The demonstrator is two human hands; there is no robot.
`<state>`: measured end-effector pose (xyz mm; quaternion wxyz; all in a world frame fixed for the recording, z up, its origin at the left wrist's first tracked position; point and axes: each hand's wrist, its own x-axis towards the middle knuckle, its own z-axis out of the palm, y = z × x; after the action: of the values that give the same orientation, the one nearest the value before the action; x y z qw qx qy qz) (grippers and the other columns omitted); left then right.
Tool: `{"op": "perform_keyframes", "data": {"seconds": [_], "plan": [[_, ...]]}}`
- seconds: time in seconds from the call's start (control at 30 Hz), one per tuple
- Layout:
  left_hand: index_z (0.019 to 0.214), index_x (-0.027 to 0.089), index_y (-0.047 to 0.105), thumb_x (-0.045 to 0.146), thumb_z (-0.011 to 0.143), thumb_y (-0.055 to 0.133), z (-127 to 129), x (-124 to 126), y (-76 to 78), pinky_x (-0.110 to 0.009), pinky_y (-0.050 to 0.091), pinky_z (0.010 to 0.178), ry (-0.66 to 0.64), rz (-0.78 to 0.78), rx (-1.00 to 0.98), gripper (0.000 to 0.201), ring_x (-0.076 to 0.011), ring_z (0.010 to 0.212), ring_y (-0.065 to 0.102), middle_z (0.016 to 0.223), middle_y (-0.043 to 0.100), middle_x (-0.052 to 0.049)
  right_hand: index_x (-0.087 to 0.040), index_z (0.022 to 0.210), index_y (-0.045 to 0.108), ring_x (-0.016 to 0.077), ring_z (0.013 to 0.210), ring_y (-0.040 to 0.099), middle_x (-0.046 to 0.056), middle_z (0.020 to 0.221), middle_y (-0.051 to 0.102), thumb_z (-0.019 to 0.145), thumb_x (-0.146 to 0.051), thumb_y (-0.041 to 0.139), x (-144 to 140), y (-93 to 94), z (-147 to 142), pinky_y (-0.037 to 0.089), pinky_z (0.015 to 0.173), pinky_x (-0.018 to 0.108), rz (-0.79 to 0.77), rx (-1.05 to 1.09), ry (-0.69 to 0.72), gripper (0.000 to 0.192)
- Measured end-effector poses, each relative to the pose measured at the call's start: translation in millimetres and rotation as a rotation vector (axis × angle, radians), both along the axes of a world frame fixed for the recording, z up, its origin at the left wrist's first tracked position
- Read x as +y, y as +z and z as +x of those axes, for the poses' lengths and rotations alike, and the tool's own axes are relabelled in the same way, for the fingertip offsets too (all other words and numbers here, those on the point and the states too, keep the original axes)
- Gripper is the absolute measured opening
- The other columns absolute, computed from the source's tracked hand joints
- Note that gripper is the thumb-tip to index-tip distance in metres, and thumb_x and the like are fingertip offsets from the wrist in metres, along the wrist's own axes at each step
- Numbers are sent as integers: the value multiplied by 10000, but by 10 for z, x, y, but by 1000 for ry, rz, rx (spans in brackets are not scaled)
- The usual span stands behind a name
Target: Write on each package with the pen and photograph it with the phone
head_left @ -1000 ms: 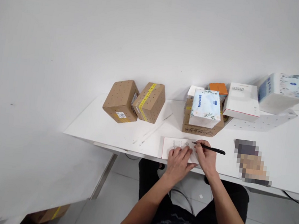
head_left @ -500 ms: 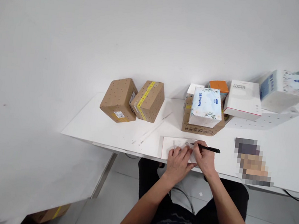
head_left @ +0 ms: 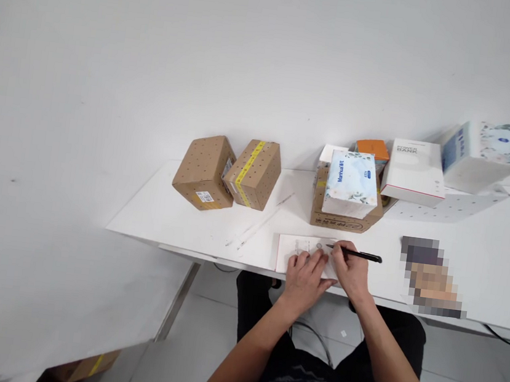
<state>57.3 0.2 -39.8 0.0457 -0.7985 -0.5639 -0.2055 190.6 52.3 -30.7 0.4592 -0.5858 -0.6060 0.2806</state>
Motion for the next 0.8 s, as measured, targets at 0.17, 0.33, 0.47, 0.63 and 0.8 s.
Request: {"op": "perform_keyframes", "data": {"seconds": [0.17,0.33,0.47,0.63,0.8], "plan": [[1261,198,556,571,867,507,-10,3,13,-412,403,803,-11,27,-6,544,-260,1035,531,1321,583,-77,-189,903,556,132,531,545,1,661,596,908,-424,444,-74,-46,157,470,542,263,33,160,-219,261],[1253,192,564,560,860,526,-1,10,25,-412,425,786,-30,55,-34,539,-273,1019,544,1290,600,-110,-171,1141,587,230,873,624,126,1012,663,920,-279,412,-86,-144,562,508,781,378,155,-309,-200,302],[1190,196,597,440,892,539,-59,-20,56,-407,446,877,-65,103,-224,390,-257,1073,547,1251,609,-109,-112,1223,589,314,1013,560,192,1168,638,848,-79,390,-48,-212,783,484,834,466,135,-853,-35,426],[1148,185,600,271,933,458,-448,-80,64,-386,455,939,146,190,-547,271,-213,1065,559,1106,627,-115,-135,1222,614,353,1013,543,170,1178,653,821,-73,437,-38,-228,828,486,752,485,127,-1020,-106,443],[1168,154,601,406,940,406,-851,-50,17,-480,413,971,437,-133,-591,392,-279,1084,545,1092,626,-148,-92,1100,658,273,867,591,176,1000,702,900,-187,407,-155,-168,644,473,789,423,214,-795,-107,335]]}}
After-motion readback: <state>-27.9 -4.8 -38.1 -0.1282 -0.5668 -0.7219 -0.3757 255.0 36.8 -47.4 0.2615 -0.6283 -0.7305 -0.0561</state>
